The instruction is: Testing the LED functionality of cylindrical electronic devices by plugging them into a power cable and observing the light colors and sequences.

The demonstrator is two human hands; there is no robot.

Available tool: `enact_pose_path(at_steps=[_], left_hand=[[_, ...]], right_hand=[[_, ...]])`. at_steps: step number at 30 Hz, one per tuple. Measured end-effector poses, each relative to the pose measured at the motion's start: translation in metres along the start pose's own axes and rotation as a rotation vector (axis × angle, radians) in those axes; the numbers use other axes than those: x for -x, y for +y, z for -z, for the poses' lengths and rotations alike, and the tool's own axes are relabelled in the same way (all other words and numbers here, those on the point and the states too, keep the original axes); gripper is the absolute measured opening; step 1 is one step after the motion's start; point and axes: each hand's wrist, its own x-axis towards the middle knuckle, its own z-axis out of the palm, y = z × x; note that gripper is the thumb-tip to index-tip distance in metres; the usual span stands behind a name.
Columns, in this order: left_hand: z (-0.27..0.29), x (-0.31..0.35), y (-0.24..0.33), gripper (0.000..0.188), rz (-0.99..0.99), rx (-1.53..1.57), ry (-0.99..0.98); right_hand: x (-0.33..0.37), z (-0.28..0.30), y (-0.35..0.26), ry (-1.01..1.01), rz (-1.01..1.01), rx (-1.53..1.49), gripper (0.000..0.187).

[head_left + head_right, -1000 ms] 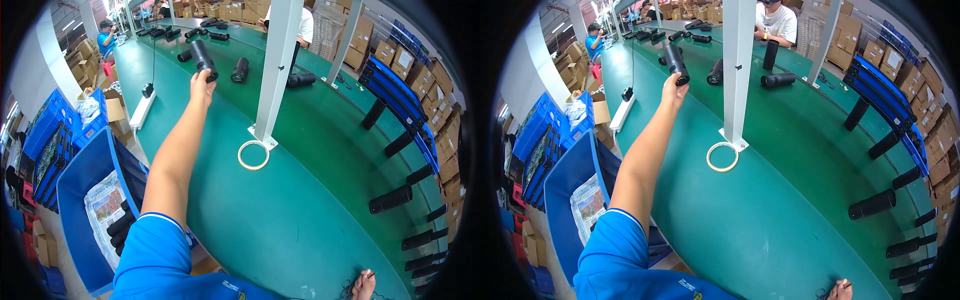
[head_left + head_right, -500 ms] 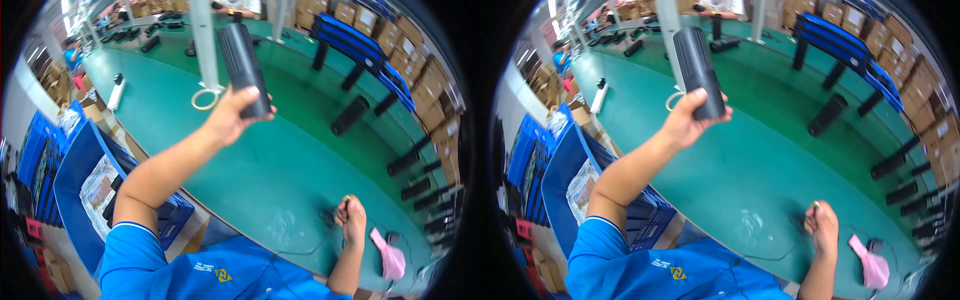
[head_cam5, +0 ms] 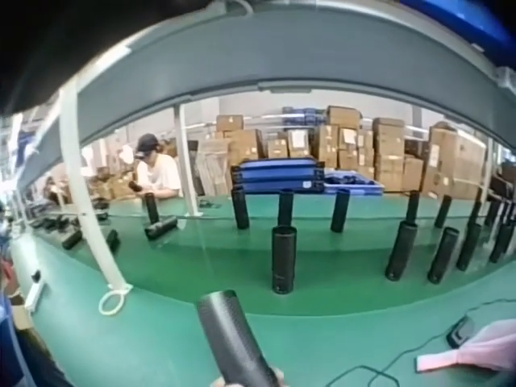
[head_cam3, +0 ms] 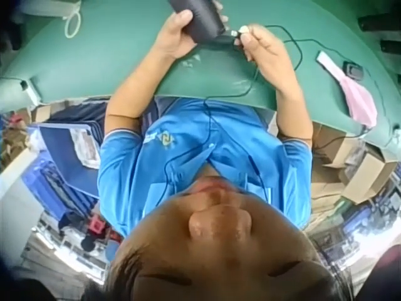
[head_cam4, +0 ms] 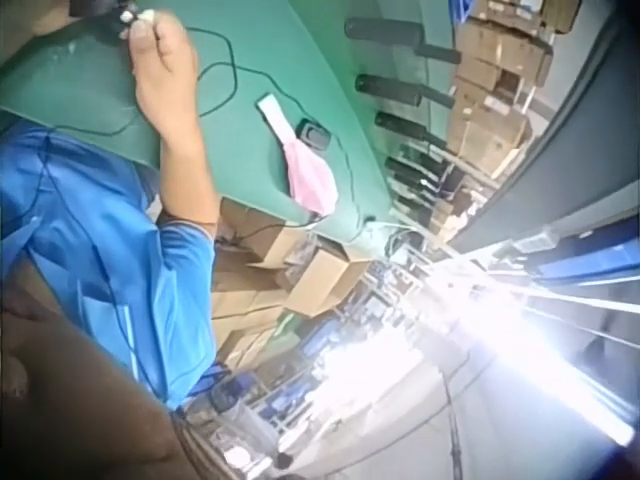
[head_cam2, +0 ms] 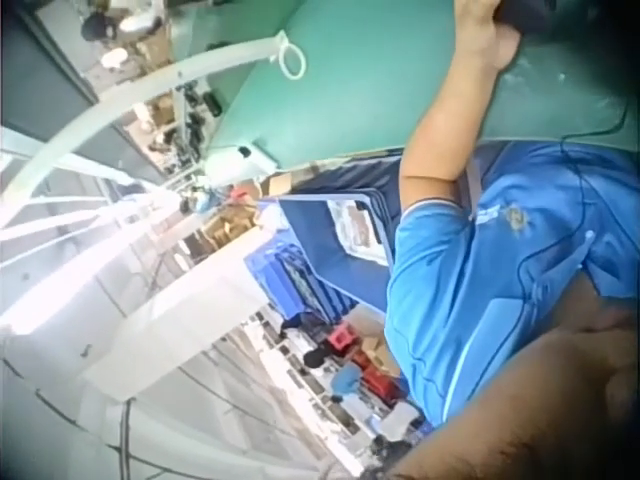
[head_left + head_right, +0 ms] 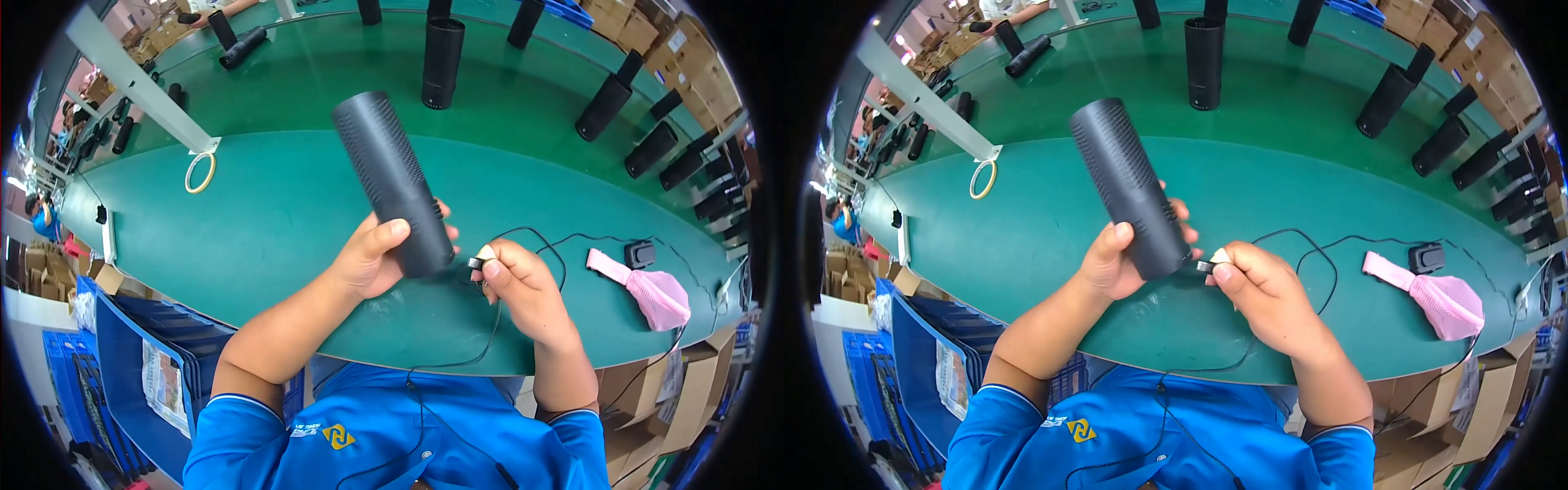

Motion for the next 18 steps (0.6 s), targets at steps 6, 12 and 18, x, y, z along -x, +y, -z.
enact_pose_path(at_steps=[6, 12, 18], left_hand=[[-0.001, 0.004, 0.007, 0.076, 0.005, -0.154, 0.053], [0.013, 0.012, 0.000, 0.077, -0.001, -0.059, -0.010], [-0.009, 0.008, 0.010, 0.079, -0.063, -0.089, 0.033]], right_hand=[[-0.001, -0.002, 0.002, 0.026, 0.080, 0.255, 0.016], [0.000, -0.008, -0.004, -0.019, 0.047, 0.343, 0.016], [-0.002, -0.015, 0.001, 0.062, 0.131, 0.261, 0.017]])
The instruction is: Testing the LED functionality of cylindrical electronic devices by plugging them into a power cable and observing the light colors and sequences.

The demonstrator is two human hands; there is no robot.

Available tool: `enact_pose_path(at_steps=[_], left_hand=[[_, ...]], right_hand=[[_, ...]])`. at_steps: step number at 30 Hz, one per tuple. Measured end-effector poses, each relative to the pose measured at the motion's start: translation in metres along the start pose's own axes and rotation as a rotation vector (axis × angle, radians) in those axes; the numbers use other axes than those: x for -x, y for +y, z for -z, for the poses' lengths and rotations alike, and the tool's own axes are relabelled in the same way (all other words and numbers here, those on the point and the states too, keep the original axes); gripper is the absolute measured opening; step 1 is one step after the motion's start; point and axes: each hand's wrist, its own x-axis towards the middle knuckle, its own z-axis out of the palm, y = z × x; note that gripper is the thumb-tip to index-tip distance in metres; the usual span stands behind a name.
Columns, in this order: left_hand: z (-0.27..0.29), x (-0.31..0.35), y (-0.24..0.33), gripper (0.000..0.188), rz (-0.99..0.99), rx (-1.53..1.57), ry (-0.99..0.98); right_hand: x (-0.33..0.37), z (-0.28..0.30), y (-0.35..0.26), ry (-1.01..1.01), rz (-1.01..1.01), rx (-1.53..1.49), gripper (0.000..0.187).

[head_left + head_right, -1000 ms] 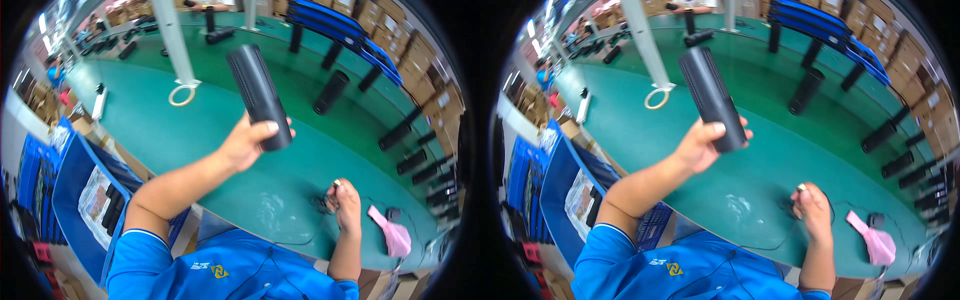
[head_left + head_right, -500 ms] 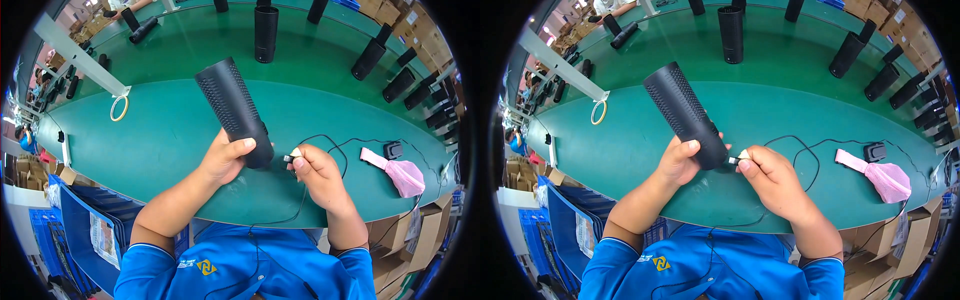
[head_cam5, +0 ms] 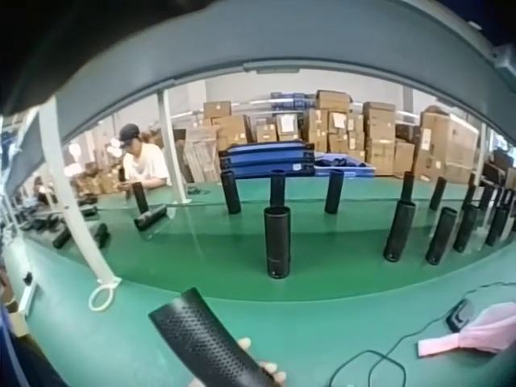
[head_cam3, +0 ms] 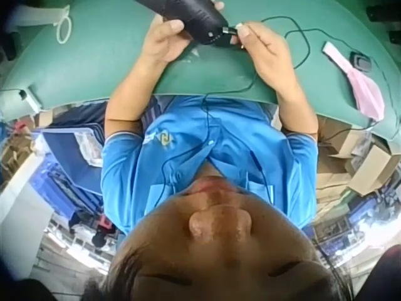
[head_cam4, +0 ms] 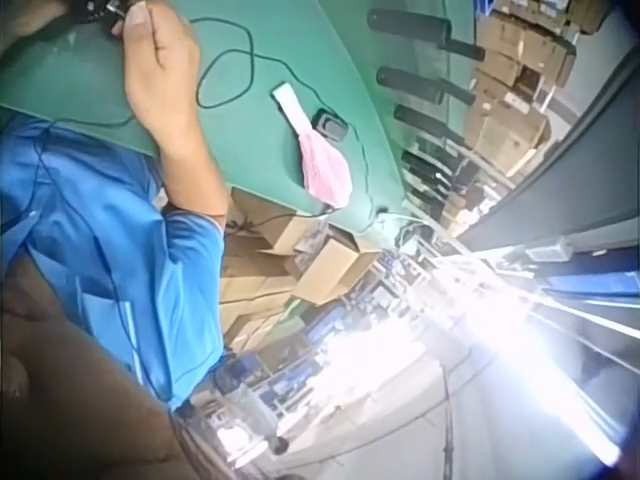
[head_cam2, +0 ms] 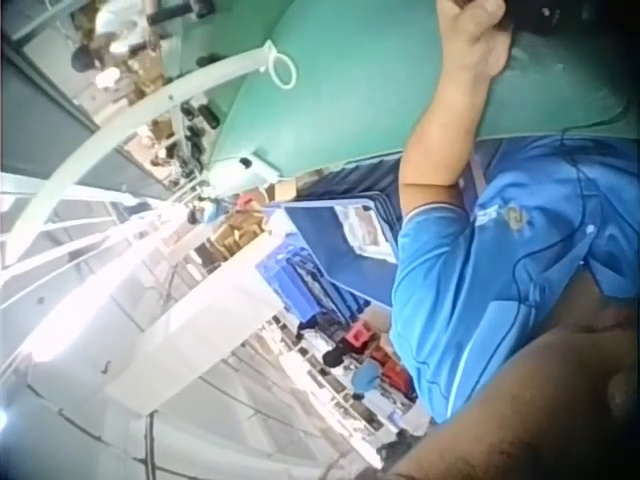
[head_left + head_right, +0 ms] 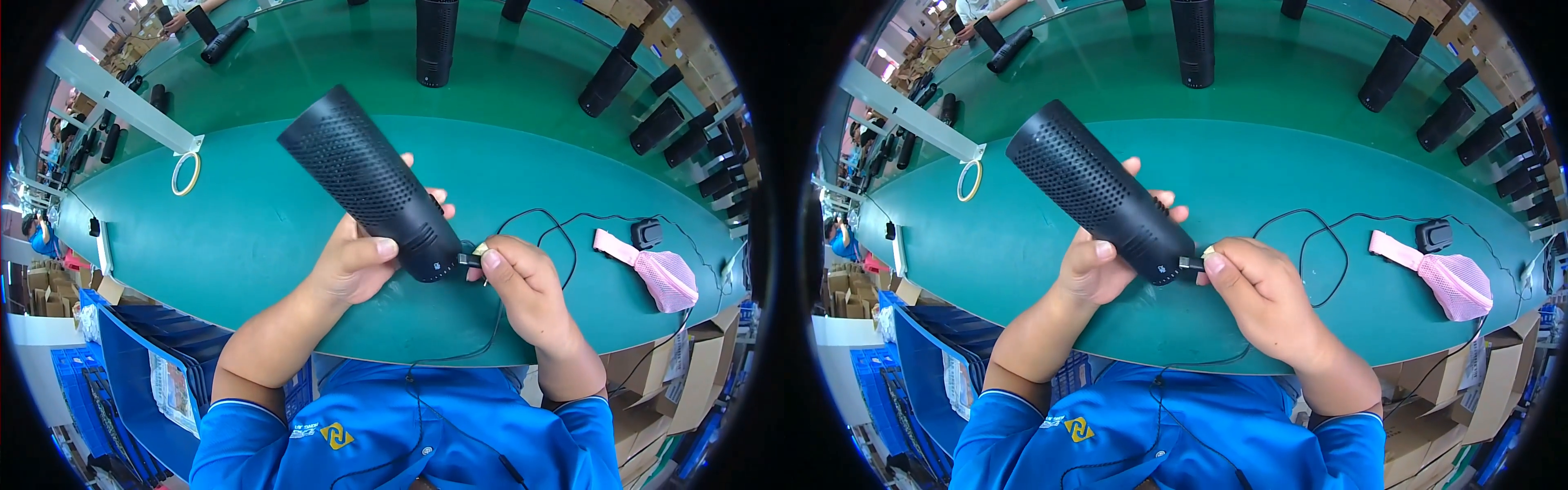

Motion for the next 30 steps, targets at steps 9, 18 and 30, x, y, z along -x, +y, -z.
enact_pose_path(at_steps=[9, 18, 30], left_hand=[[0.017, 0.002, -0.011, 0.080, -0.120, -0.034, -0.134], [0.016, -0.001, -0.010, 0.077, -0.284, -0.346, -0.328], [0.017, 0.004, -0.011, 0.098, -0.006, -0.077, -0.028]], right_hand=[[-0.001, -0.001, 0.002, -0.031, 0.035, 0.151, 0.016], [0.000, 0.004, 0.000, -0.039, 0.034, 0.167, 0.015], [-0.002, 0.005, 0.002, -0.008, 0.050, 0.129, 0.015]])
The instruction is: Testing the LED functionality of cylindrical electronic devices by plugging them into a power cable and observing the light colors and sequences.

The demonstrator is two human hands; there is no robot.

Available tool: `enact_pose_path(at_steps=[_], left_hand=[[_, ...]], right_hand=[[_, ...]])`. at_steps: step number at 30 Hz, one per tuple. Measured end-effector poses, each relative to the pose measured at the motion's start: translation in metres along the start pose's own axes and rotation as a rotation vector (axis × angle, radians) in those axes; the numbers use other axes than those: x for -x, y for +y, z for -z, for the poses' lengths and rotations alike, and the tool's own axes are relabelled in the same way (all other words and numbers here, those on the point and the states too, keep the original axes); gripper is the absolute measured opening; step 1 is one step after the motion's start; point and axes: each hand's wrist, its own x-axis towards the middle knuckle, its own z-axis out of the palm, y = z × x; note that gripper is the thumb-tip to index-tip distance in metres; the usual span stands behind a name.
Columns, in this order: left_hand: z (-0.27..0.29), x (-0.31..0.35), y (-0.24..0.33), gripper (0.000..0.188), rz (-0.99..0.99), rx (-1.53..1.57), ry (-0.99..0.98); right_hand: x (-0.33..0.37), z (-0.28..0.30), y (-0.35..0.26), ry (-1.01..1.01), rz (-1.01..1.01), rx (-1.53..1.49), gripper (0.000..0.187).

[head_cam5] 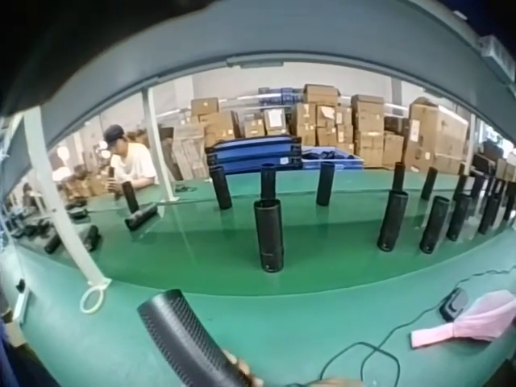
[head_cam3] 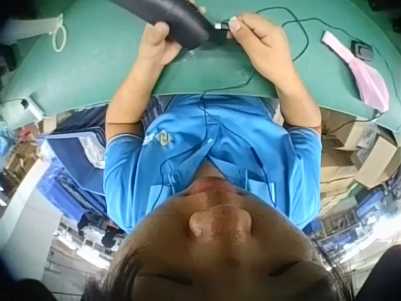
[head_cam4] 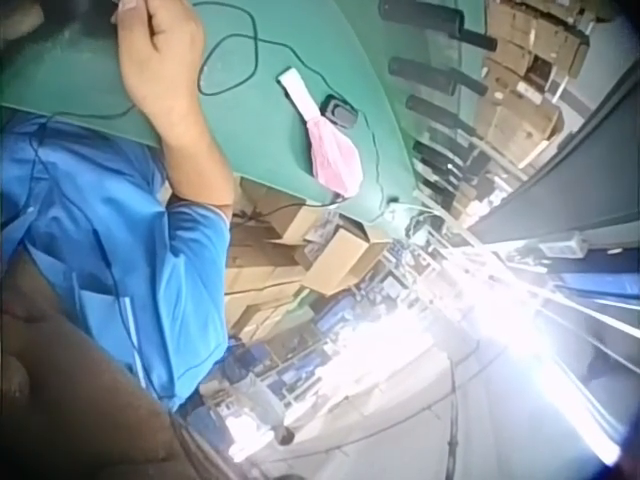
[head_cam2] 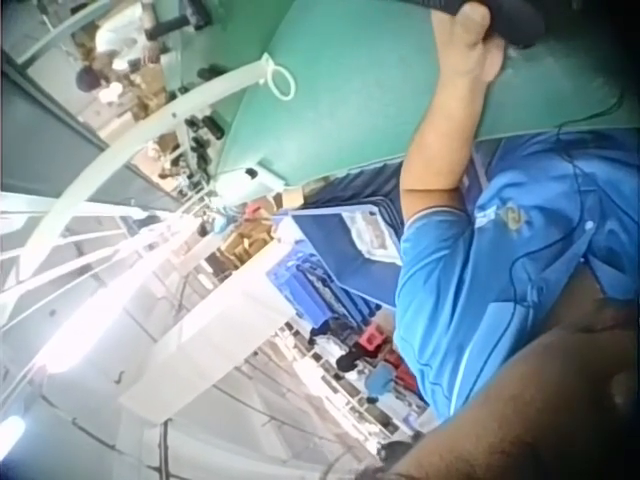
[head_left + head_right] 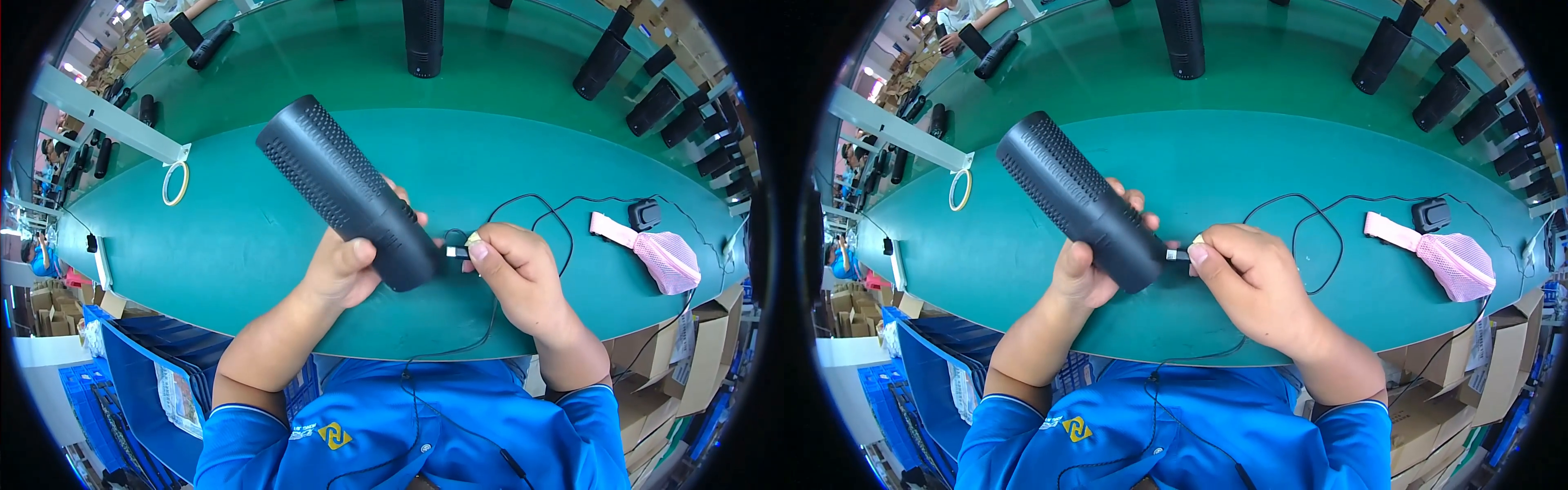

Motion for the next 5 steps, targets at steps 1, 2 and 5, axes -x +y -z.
enact_pose_path(at_steps=[1, 2, 5], left_hand=[[0.0001, -0.0010, 0.0010, 0.098, 0.002, 0.000, 0.001], [-0.0008, -0.0024, 0.0031, 0.099, 0.005, 0.007, 0.005], [-0.0031, -0.0048, 0.0090, 0.101, 0.015, 0.028, 0.017]], right_hand=[[0.0001, -0.0004, 0.0001, 0.000, -0.002, -0.001, 0.015], [0.0002, -0.0007, 0.0001, 0.012, -0.007, -0.016, 0.015], [0.0005, -0.0016, -0.0001, 0.046, -0.023, -0.061, 0.015]])
